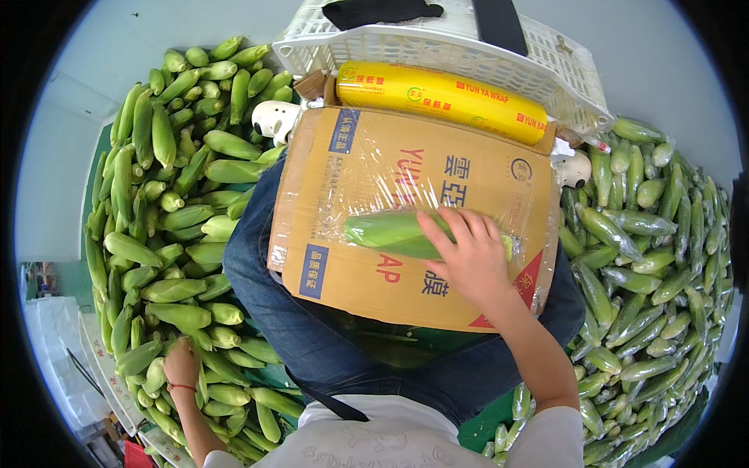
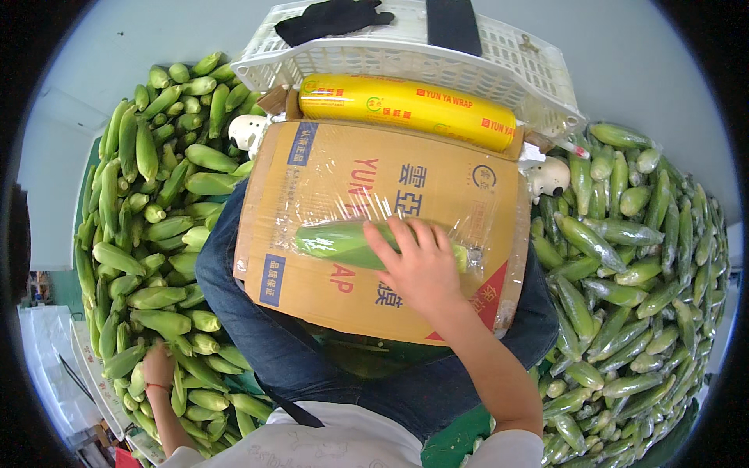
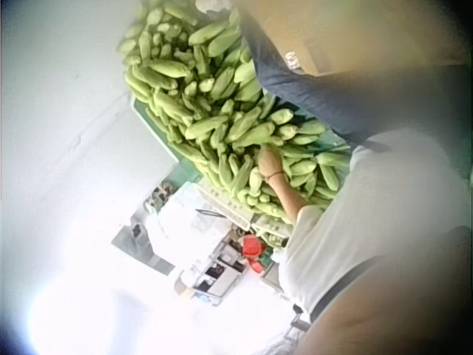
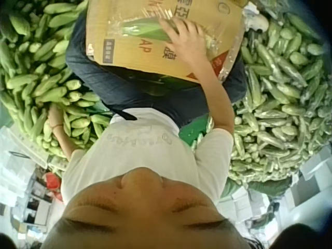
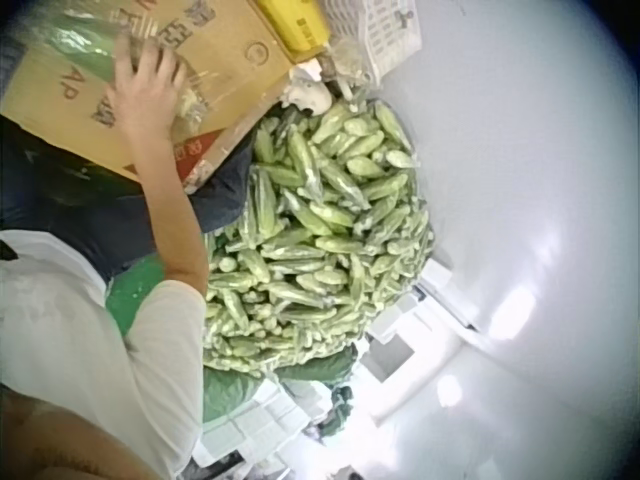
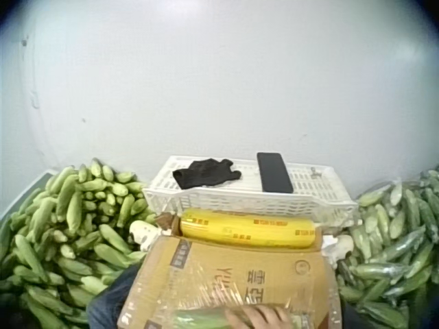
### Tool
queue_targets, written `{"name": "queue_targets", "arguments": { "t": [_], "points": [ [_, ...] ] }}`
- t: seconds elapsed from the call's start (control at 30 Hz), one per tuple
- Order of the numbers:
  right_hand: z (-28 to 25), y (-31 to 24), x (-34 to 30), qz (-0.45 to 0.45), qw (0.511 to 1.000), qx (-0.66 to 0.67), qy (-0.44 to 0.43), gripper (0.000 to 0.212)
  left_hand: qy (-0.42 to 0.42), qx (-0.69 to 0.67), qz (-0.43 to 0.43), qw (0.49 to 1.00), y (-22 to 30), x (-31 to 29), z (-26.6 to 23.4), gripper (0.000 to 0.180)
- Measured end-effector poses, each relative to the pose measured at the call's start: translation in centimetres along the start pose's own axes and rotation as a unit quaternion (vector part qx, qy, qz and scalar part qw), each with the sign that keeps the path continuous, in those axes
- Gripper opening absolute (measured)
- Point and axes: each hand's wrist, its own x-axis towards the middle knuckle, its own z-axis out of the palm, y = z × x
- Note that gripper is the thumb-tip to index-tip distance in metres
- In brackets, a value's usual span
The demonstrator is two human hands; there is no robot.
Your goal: The person wraps ears of corn in plastic film by hand, taking each cob from a pile, wrapping it using a roll of film on a cardboard box, and placing it onto another pile.
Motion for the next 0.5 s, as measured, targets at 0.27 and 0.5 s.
{"name": "queue_targets", "arguments": {
  "t": [0.27,0.5],
  "points": [
    [-0.8,1.7,0.5,0.039,0.998,-0.023,-0.035,0.07,0.295,-0.328,0.367,0.819,25.5,-1.9,-11.3,0.046],
    [-1.3,-0.5,-0.6,0.041,0.993,0.042,-0.102,0.067,0.281,-0.316,0.552,0.719,34.8,-2.3,-13.1,0.049]
  ]
}}
